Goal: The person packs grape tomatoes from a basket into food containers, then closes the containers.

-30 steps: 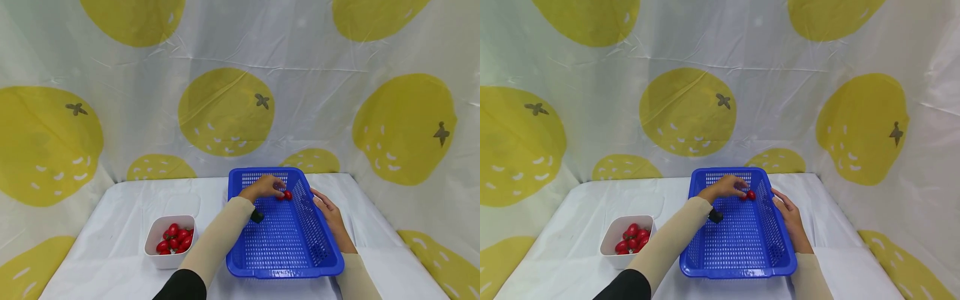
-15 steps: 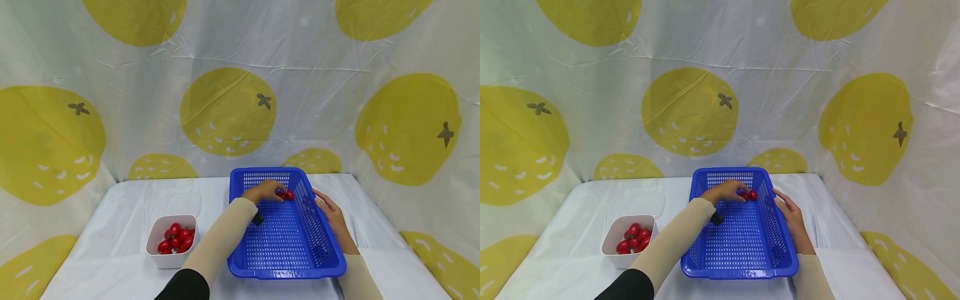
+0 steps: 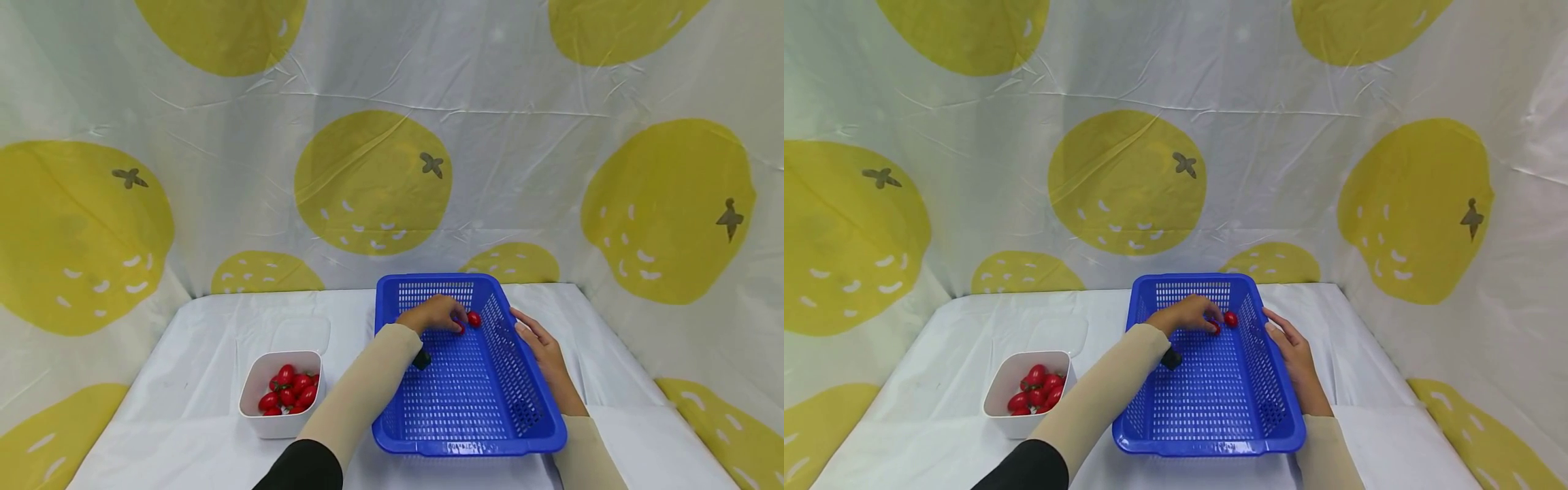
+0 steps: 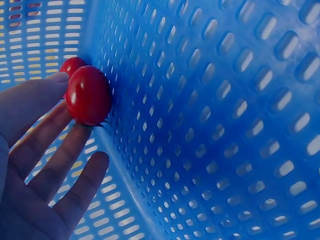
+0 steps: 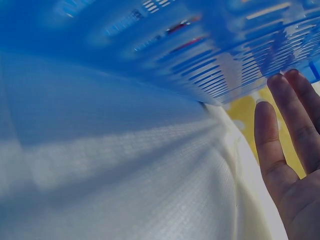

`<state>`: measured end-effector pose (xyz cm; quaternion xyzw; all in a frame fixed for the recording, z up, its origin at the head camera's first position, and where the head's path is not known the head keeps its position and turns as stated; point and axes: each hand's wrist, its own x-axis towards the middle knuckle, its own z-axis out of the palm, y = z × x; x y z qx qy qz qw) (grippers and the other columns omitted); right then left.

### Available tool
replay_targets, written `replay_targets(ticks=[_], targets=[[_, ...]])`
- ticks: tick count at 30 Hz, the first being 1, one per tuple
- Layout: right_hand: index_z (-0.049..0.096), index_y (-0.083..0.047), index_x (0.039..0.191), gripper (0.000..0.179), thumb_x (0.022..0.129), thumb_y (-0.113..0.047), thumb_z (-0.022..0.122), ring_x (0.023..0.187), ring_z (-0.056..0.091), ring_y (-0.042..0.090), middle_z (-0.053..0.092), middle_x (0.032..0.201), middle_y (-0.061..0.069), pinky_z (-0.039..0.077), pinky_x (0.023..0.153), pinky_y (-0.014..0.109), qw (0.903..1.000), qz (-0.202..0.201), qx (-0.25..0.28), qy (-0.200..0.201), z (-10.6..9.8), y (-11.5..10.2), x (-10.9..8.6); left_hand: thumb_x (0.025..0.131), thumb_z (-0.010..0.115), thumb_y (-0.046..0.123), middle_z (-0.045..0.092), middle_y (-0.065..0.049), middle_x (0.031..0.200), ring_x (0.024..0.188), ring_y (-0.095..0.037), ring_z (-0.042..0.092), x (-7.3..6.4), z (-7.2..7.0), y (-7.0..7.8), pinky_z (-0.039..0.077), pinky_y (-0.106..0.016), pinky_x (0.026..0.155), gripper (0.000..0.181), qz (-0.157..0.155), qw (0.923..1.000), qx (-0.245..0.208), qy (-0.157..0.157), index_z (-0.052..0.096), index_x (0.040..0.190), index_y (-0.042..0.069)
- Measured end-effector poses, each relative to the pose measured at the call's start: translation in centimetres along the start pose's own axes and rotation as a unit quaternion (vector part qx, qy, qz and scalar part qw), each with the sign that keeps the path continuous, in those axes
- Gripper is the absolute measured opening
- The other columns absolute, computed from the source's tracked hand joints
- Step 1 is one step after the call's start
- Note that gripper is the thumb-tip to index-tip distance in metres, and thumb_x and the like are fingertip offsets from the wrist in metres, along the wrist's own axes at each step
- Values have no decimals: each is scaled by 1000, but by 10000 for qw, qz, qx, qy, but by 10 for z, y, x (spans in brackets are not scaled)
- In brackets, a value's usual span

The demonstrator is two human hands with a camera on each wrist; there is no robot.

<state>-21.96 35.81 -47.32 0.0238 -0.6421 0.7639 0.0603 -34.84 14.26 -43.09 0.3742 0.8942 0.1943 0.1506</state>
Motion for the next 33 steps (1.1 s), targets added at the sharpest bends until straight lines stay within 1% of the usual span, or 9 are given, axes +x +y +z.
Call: replay_targets(ticks=[4, 10, 14, 20, 25, 27, 33], targets=[[41, -8, 145, 47, 102, -24, 49, 89, 67, 13, 68, 111, -6, 57, 70, 29, 10000, 14, -21, 27, 0, -1, 0, 86, 73, 12, 71, 0, 105, 97, -10, 62, 1, 0, 1, 47, -19, 87, 23, 3, 9999, 117, -27, 73, 108, 10], [41, -7, 145, 47, 102, -23, 48, 89, 68, 12, 68, 111, -6, 58, 70, 29, 10000, -8, -46, 25, 0, -2, 0, 86, 73, 13, 67, 3, 98, 93, -10, 58, -3, -2, 3, 47, -21, 87, 21, -152, 9994, 243, -196, 74, 108, 13], [42, -8, 145, 46, 102, -23, 48, 88, 68, 12, 68, 110, -6, 58, 69, 29, 10000, -2, -55, 19, 1, -2, 0, 85, 74, 13, 67, 5, 97, 93, -10, 57, -5, -2, 3, 47, -21, 88, 22, -229, 9990, 259, -270, 74, 107, 14], [40, -8, 146, 47, 102, -23, 48, 88, 68, 12, 68, 110, -4, 57, 69, 29, 10000, -16, 9, -89, 0, -2, -1, 83, 76, 15, 67, 7, 96, 92, -8, 58, -4, 0, 2, 47, -20, 87, 20, -299, 9987, 276, -295, 74, 104, 16], [40, -11, 147, 48, 102, -25, 48, 90, 68, 14, 68, 111, -5, 58, 71, 31, 9999, 74, 26, -126, -2, -2, -1, 83, 77, 16, 67, 7, 95, 92, -8, 59, -3, 0, 1, 47, -20, 86, 20, -236, 9986, 363, -298, 74, 103, 17], [40, -11, 147, 47, 102, -25, 48, 90, 68, 14, 68, 111, -5, 58, 71, 31, 9999, 88, 8, -124, -2, -2, -1, 83, 77, 16, 67, 7, 95, 91, -8, 59, -3, 0, 1, 48, -20, 85, 20, -260, 9986, 354, -308, 74, 102, 17], [41, -7, 146, 46, 102, -22, 48, 86, 68, 13, 69, 109, -4, 58, 67, 29, 9999, -68, 37, -116, -1, 0, 0, 83, 77, 18, 67, 8, 93, 90, -7, 59, -3, 2, 1, 48, -21, 85, 18, -373, 9983, 282, -338, 74, 101, 18]])
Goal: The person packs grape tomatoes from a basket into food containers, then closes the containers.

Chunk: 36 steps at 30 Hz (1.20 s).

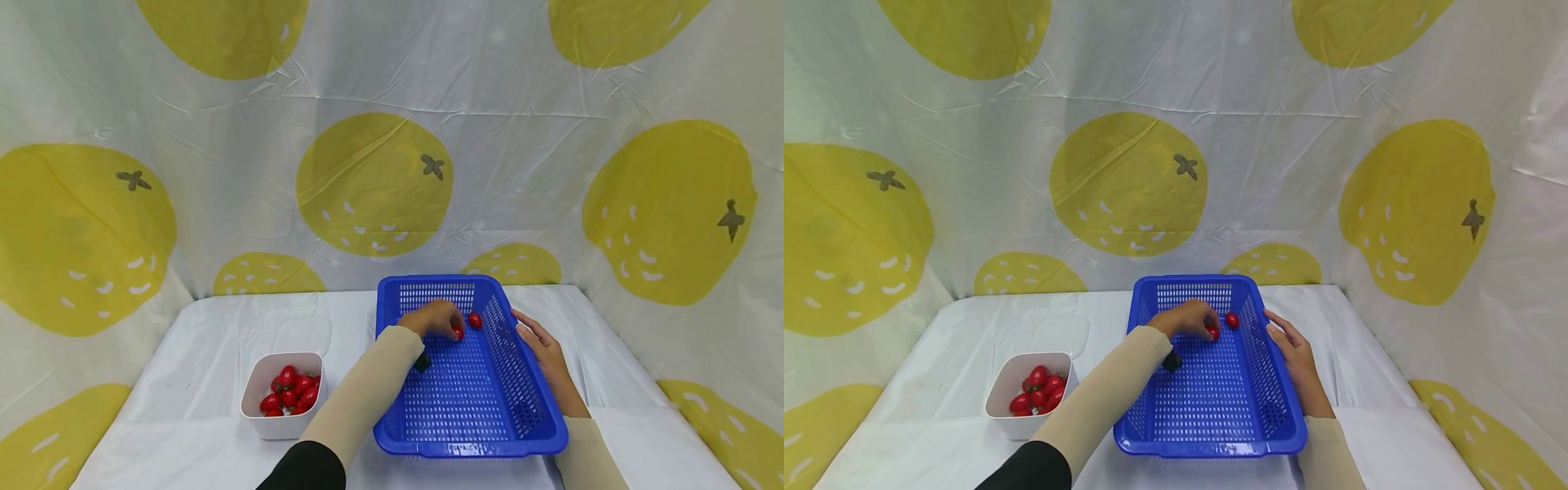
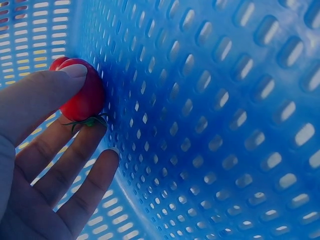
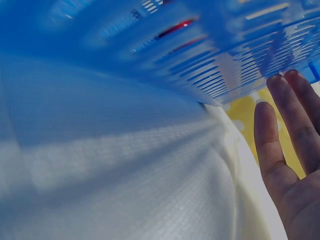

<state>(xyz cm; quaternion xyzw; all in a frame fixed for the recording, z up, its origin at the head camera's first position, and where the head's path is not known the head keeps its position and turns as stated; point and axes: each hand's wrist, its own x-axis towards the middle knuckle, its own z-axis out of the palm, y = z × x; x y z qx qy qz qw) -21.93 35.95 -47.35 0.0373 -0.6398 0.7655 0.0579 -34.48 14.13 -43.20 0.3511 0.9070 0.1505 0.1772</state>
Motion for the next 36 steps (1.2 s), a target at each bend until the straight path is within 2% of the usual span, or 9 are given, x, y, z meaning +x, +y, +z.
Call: replay_targets(ticks=[4, 14, 21, 25, 29, 36], targets=[[42, -7, 145, 45, 102, -20, 47, 84, 68, 12, 69, 108, -4, 57, 66, 28, 9999, -104, 26, -48, 1, 0, -1, 83, 77, 18, 66, 8, 94, 91, -7, 58, 0, 0, 0, 48, -21, 85, 17, -51, 10000, -49, -8, 74, 100, 18], [42, -6, 145, 46, 102, -21, 49, 85, 68, 12, 70, 107, -5, 57, 67, 28, 9999, -99, -71, 43, 2, -2, -1, 84, 76, 19, 66, 6, 96, 91, -8, 58, 0, -4, 0, 48, -20, 85, 18, 113, 9999, 47, 81, 74, 102, 18], [40, -6, 146, 47, 102, -21, 48, 87, 68, 12, 69, 110, -6, 58, 68, 29, 10000, -25, 8, -34, 2, 0, -2, 84, 76, 21, 67, 7, 98, 94, -8, 58, 0, -8, 2, 47, -20, 86, 20, 249, 9991, 203, 293, 73, 104, 19], [40, -6, 146, 47, 103, -21, 47, 87, 68, 12, 69, 109, -6, 58, 68, 29, 10000, -39, 27, -62, 0, 3, 0, 85, 75, 20, 68, 6, 99, 92, -7, 59, -2, -11, 5, 48, -19, 85, 22, 279, 9991, -25, 330, 73, 107, 17], [41, -6, 146, 46, 102, -21, 47, 87, 68, 12, 69, 109, -6, 57, 68, 29, 10000, -63, -14, -32, -1, 3, 0, 84, 76, 18, 69, 5, 100, 92, -6, 60, -5, -15, 8, 48, -17, 84, 22, 409, 9984, -130, 368, 72, 106, 16], [39, -7, 147, 48, 102, -23, 48, 88, 68, 12, 69, 110, -6, 58, 69, 30, 10000, 11, -35, -42, 0, -1, -2, 86, 74, 18, 69, 6, 99, 92, -5, 60, -12, -27, 13, 47, -15, 83, 22, 715, 9962, 205, 460, 72, 107, 16]])
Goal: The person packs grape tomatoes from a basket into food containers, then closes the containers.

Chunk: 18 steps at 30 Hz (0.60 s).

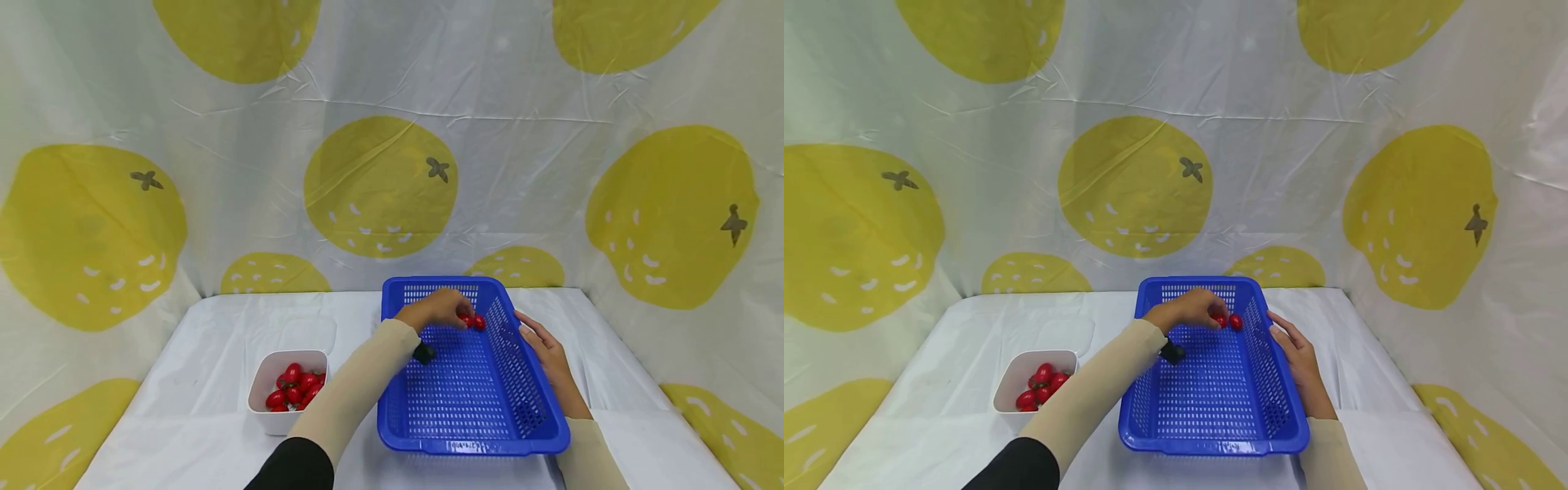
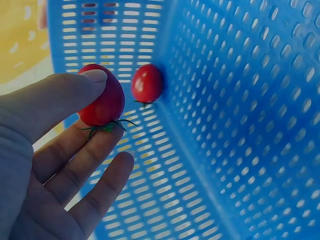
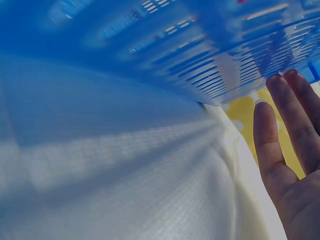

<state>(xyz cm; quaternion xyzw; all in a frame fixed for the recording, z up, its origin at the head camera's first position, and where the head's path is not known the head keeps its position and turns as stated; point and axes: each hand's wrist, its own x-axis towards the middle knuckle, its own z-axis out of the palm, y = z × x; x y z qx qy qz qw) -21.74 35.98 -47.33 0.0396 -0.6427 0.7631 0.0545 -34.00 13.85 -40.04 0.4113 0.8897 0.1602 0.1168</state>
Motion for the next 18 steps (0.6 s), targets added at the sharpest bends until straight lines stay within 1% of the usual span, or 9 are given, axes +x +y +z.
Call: replay_targets(ticks=[5, 8, 12, 16, 18], targets=[[38, -7, 147, 49, 103, -23, 47, 90, 68, 14, 68, 112, -5, 58, 71, 30, 10000, 44, -43, -28, 0, -2, -2, 86, 73, 16, 68, 6, 97, 89, -4, 60, -10, -13, 6, 47, -15, 80, 24, 241, 9996, 121, 35, 72, 110, 13], [38, -8, 147, 48, 102, -24, 47, 90, 69, 14, 68, 111, -6, 58, 71, 31, 10000, 69, -38, -2, 0, -2, -3, 87, 72, 16, 67, 6, 96, 88, -5, 58, -17, -19, 9, 47, -14, 79, 23, 380, 9992, 130, -6, 72, 110, 12], [39, -10, 147, 49, 102, -25, 48, 91, 68, 13, 68, 111, -9, 58, 72, 30, 9999, 102, 9, 20, 1, -1, -1, 88, 71, 17, 67, 6, 96, 87, -4, 59, -28, -25, 10, 47, -14, 80, 21, 535, 9982, 247, -70, 72, 109, 13], [39, -9, 147, 48, 102, -24, 48, 90, 68, 12, 68, 110, -8, 58, 71, 29, 10000, 57, 57, 31, 1, -1, 0, 89, 71, 19, 67, 8, 94, 86, -3, 59, -40, -30, 8, 46, -13, 79, 18, 629, 9972, 403, -74, 72, 107, 15], [40, -8, 146, 47, 102, -22, 48, 89, 68, 12, 69, 109, -7, 58, 70, 29, 9999, 24, 98, 45, 1, 0, 0, 89, 71, 19, 68, 8, 93, 85, -3, 59, -46, -33, 8, 46, -14, 79, 17, 677, 9969, 408, -54, 72, 105, 15]])
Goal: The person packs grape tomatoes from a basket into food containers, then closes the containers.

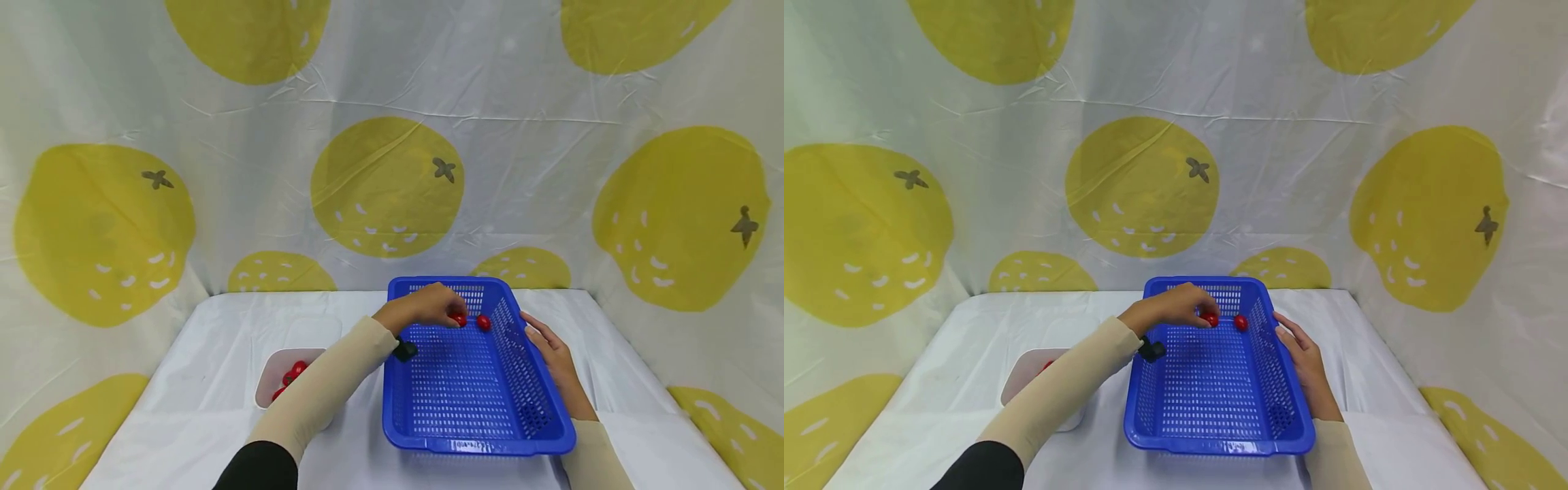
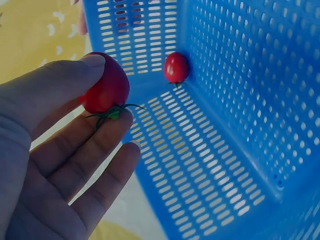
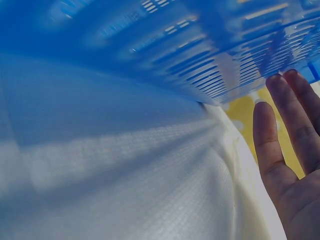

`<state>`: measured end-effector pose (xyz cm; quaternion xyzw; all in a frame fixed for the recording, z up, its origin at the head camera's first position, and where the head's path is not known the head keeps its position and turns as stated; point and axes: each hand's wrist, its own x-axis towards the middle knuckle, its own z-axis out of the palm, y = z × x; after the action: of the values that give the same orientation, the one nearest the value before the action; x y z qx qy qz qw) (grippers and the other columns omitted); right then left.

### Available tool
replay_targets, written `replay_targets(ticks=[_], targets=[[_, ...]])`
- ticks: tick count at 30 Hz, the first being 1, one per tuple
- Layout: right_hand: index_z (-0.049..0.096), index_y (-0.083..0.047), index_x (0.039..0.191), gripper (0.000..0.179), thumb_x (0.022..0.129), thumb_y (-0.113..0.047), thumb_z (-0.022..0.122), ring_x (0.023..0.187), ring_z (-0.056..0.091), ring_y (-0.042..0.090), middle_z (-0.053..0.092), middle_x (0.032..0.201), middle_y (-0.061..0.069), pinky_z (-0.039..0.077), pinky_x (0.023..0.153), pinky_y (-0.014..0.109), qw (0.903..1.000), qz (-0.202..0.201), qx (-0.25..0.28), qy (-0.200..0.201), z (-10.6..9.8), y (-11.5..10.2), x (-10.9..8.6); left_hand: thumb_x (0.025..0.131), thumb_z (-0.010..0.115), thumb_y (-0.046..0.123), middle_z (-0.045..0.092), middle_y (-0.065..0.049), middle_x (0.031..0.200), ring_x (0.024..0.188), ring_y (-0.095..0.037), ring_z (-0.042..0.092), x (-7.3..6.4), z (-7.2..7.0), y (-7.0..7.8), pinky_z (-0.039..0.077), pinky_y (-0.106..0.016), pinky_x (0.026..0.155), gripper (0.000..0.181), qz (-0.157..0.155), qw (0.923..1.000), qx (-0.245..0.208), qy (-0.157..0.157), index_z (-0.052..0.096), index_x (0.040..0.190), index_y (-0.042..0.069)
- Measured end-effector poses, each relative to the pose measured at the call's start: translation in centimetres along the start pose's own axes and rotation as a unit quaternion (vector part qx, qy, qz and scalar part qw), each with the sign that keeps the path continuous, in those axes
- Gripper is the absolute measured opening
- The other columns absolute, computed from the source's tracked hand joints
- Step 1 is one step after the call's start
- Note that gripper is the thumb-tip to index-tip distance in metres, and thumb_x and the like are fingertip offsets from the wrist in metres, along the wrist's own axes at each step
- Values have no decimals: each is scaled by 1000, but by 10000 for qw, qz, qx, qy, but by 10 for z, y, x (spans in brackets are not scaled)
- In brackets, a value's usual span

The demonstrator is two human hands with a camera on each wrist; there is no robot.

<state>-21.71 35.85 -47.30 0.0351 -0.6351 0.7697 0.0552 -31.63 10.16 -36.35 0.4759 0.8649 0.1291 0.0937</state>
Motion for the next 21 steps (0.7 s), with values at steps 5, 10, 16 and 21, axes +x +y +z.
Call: replay_targets(ticks=[5, 10, 16, 21], targets=[[39, -9, 147, 47, 102, -22, 47, 91, 68, 12, 68, 111, -6, 58, 71, 30, 10000, 15, 40, -66, 0, 0, -1, 88, 71, 19, 68, 8, 93, 85, -2, 59, -18, -9, 4, 46, -13, 80, 16, 182, 9998, 1, 39, 72, 104, 15], [38, -10, 148, 48, 102, -24, 47, 92, 68, 13, 67, 113, -7, 58, 71, 30, 10000, 55, -35, -44, 0, -1, -2, 89, 71, 21, 68, 8, 97, 88, -2, 60, -36, -22, 10, 46, -14, 82, 19, 482, 9984, 237, 147, 72, 106, 15], [38, -9, 148, 48, 103, -24, 47, 91, 68, 13, 67, 112, -7, 58, 71, 30, 10000, 57, -22, -63, 1, -1, -2, 89, 70, 20, 68, 7, 100, 89, -2, 60, -60, -35, 10, 47, -16, 83, 22, 569, 9978, 173, 283, 72, 110, 13], [39, -9, 147, 48, 102, -23, 47, 90, 68, 11, 68, 111, -8, 57, 71, 29, 10000, 36, -68, -36, 0, -1, -1, 89, 70, 20, 68, 6, 102, 91, -3, 61, -80, -43, 8, 47, -17, 85, 24, 553, 9973, 273, 405, 72, 112, 13]])
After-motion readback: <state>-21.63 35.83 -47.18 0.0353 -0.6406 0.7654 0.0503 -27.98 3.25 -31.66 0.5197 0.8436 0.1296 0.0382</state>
